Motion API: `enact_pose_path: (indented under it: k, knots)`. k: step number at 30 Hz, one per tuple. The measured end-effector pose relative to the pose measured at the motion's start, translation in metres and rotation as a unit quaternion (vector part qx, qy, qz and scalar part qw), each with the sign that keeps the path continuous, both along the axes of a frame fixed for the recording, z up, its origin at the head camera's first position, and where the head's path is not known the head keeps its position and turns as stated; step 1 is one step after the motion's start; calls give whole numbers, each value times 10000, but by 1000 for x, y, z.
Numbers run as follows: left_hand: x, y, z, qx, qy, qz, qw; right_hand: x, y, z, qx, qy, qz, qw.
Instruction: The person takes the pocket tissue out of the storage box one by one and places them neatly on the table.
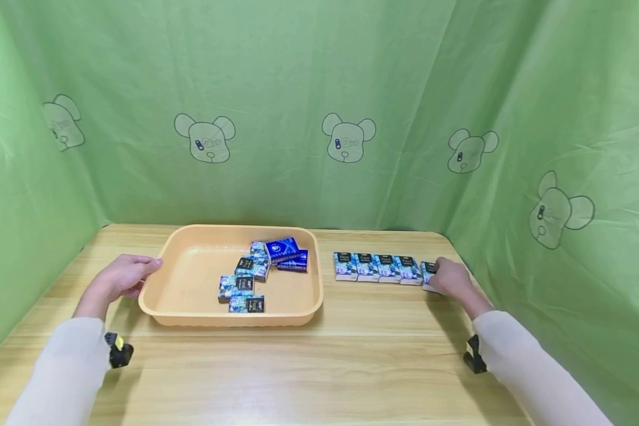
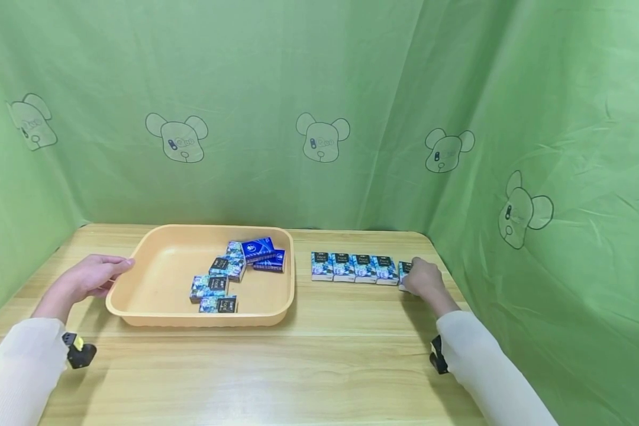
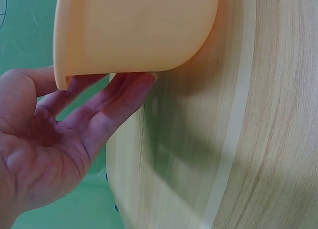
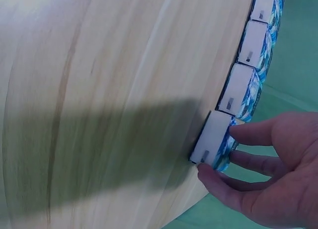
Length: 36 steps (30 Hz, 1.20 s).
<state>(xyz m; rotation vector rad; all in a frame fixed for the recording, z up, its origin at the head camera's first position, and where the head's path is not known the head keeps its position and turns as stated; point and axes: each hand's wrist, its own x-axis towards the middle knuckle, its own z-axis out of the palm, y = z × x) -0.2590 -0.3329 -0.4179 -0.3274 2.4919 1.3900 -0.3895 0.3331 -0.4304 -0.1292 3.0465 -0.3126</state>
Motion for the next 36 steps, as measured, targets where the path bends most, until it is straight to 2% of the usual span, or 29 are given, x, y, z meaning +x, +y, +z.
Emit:
enact_pose_path:
  k: [12, 27, 36]
  knots:
    - [0, 0, 0, -8, 16, 5, 10000, -3, -2, -10, -340, 228, -97, 9991]
    - [1, 2, 5, -51, -10, -44, 10000, 0, -7, -7, -357, 194, -222, 9989]
    - [0, 1, 3, -15, -28, -34, 10000, 0, -7, -9, -393, 270, -134, 9988]
